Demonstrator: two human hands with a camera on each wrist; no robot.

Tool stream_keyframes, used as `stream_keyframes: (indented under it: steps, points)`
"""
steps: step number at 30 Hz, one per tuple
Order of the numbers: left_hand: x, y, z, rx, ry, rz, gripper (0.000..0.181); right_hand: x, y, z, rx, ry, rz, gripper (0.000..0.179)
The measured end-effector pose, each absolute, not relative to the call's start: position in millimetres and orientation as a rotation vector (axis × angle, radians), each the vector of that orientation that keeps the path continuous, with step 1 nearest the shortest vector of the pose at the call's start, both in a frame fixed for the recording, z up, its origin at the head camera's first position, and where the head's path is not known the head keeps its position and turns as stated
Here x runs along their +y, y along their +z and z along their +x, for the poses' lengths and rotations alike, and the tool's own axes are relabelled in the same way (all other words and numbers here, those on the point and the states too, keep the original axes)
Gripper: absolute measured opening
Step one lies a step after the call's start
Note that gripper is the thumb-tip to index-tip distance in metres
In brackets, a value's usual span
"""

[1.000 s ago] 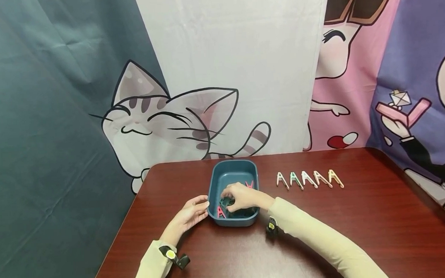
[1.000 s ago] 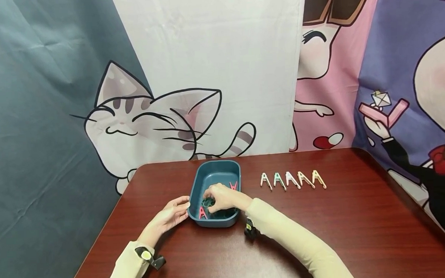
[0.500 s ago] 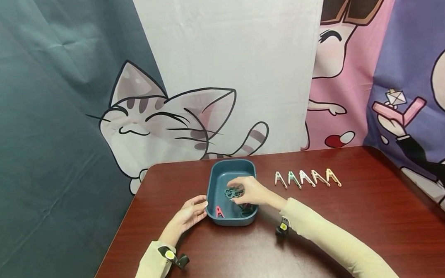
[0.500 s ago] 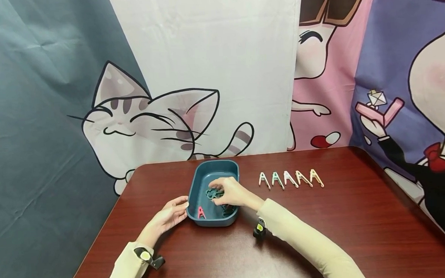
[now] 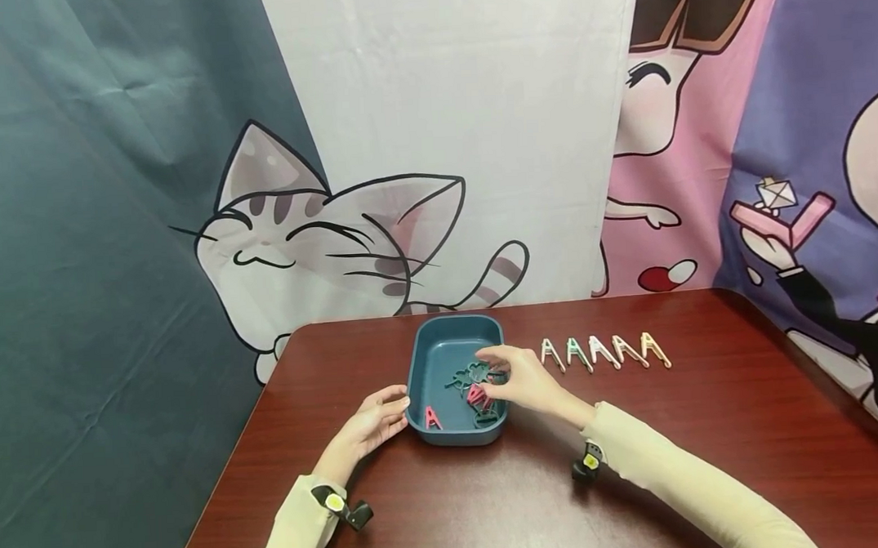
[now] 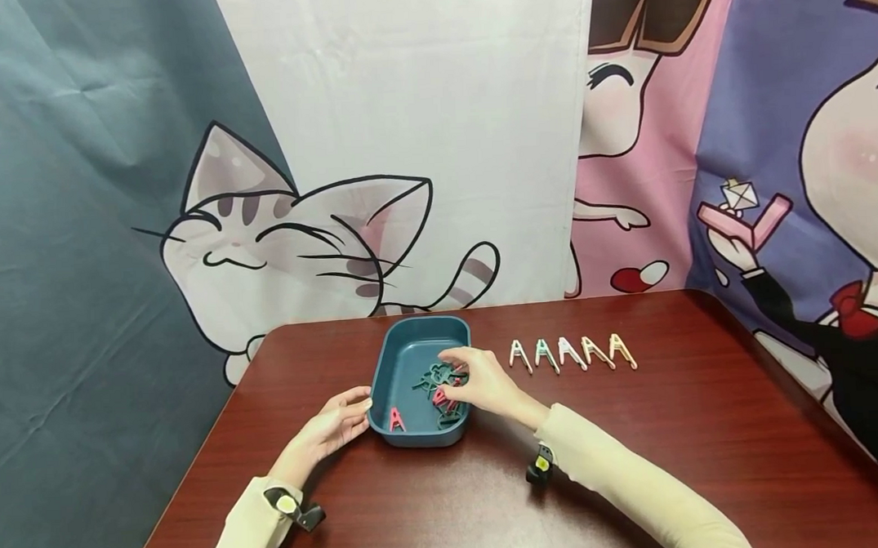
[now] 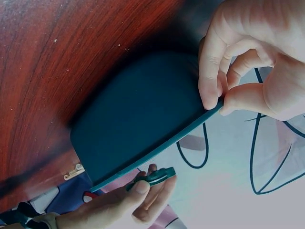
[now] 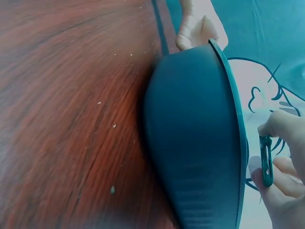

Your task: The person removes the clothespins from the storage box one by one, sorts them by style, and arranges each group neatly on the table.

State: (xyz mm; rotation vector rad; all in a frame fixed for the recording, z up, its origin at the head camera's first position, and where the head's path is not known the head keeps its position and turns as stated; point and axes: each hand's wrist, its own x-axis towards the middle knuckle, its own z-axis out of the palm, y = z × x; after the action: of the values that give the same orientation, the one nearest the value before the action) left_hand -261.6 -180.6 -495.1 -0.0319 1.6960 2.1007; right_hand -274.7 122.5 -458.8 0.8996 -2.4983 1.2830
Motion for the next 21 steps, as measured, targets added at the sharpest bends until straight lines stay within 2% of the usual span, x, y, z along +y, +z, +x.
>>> stream_keyframes:
  steps: [21]
  points:
    - [-179.9,-494.5,-262.0,1.678,2.1,-0.024,0.02,186.4,-481.9,-252.8,-2.48,1.08,0.446,0.048]
